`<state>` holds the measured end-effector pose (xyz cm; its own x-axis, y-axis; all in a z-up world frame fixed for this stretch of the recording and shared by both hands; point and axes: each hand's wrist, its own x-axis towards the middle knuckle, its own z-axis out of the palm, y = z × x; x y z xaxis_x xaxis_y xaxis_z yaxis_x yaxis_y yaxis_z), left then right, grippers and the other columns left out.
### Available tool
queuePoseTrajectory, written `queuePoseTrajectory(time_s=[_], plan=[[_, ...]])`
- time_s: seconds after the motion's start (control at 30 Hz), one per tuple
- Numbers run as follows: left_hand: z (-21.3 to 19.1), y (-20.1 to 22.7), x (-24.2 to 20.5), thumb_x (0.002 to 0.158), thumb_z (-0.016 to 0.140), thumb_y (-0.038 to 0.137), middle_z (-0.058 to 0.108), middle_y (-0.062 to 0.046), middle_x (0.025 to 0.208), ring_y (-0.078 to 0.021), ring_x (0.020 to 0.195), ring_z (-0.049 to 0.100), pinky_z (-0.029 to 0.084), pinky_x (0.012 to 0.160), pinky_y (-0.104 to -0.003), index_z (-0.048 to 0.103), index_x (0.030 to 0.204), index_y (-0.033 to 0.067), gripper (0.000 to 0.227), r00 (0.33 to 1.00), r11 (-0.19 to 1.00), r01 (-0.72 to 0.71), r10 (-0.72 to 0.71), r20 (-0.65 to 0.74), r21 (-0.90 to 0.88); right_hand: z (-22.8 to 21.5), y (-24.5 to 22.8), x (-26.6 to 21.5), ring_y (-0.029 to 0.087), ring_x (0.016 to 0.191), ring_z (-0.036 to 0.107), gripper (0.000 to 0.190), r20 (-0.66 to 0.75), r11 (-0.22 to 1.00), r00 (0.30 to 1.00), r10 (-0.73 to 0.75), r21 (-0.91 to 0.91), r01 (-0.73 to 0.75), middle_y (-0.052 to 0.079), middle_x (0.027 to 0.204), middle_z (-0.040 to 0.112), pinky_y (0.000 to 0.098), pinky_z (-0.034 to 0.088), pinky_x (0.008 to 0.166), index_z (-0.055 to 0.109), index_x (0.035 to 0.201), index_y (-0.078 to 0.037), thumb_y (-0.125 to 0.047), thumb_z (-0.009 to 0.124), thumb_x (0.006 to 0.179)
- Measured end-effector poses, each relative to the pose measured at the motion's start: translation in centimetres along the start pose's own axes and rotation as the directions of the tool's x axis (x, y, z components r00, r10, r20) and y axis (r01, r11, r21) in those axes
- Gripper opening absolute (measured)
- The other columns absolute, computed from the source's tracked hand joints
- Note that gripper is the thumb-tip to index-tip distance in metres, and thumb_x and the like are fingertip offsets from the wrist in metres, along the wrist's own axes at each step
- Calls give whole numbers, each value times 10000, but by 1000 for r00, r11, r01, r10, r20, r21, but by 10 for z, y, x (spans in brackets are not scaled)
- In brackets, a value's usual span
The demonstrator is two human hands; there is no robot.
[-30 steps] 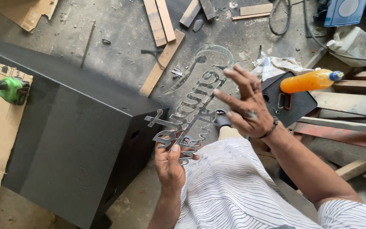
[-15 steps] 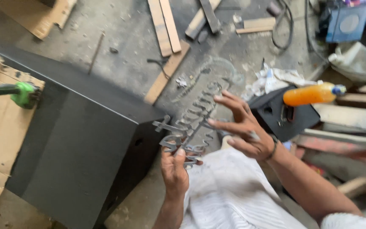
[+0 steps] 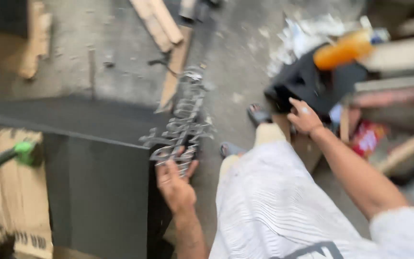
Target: The person holds a metal sign with cursive lettering and repeatedly turns it over to view both sides. They rotate the sign in their hands, examining the front and back surfaces throughout the clip.
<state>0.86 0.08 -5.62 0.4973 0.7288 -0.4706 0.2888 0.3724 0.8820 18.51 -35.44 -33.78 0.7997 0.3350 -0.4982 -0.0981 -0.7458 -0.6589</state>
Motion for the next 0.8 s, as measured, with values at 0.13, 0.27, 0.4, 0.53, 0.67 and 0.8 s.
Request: queuePoseTrajectory(time_s=[0.13, 0.27, 0.4, 0.53, 0.67, 0.8], plan=[[5, 4, 13, 1034, 540, 177, 707, -259, 1173, -330, 987, 721, 668, 691, -457, 505, 1390, 42, 382, 996, 999, -2, 7, -87, 54, -8, 29, -11, 487, 1231, 505, 804, 86, 890, 889, 451, -124, -439, 254, 1428, 404, 556, 415, 1034, 229, 1640, -171, -310, 514, 901], [22, 7, 17, 923, 654, -5, 710, -221, 1115, -259, 807, 714, 652, 676, -365, 532, 1316, 59, 416, 992, 965, 30, 4, -130, 261, -21, 56, 11, 542, 1187, 528, 839, 19, 779, 793, 608, -203, -593, 277, 1423, 412, 588, 421, 986, 113, 1673, -218, -284, 466, 915], [35, 4, 23, 845, 692, -88, 681, -231, 1132, -274, 794, 710, 643, 738, -352, 487, 1347, 61, 563, 992, 941, 98, -65, -112, 324, -34, 61, 35, 545, 1199, 520, 830, 72, 736, 745, 663, -244, -631, 294, 1429, 390, 581, 393, 1024, 84, 1661, -241, -254, 454, 919], [33, 4, 33, 782, 713, -108, 582, -188, 1165, -353, 778, 701, 629, 745, -411, 510, 1379, 22, 643, 981, 925, 194, -181, -70, 327, -26, 74, 57, 522, 1111, 591, 884, 74, 728, 765, 640, -378, -572, 269, 1370, 427, 570, 437, 952, 35, 1673, -259, -212, 477, 909], [55, 19, 34, 798, 698, -18, 630, -309, 1233, -434, 848, 727, 627, 769, -468, 437, 1512, -28, 760, 992, 945, 122, -116, -38, 304, -14, 97, 65, 554, 1160, 596, 934, 108, 754, 808, 580, -448, -481, 308, 1392, 421, 594, 467, 974, 52, 1666, -270, -301, 559, 882], [46, 7, 48, 866, 719, 61, 643, -246, 1094, -296, 970, 677, 678, 758, -461, 552, 1351, -36, 522, 993, 988, -49, 64, -101, 144, -21, 92, 57, 552, 1069, 632, 806, 80, 792, 896, 437, -505, -342, 310, 1279, 498, 636, 499, 867, 282, 1589, -203, -351, 544, 841]])
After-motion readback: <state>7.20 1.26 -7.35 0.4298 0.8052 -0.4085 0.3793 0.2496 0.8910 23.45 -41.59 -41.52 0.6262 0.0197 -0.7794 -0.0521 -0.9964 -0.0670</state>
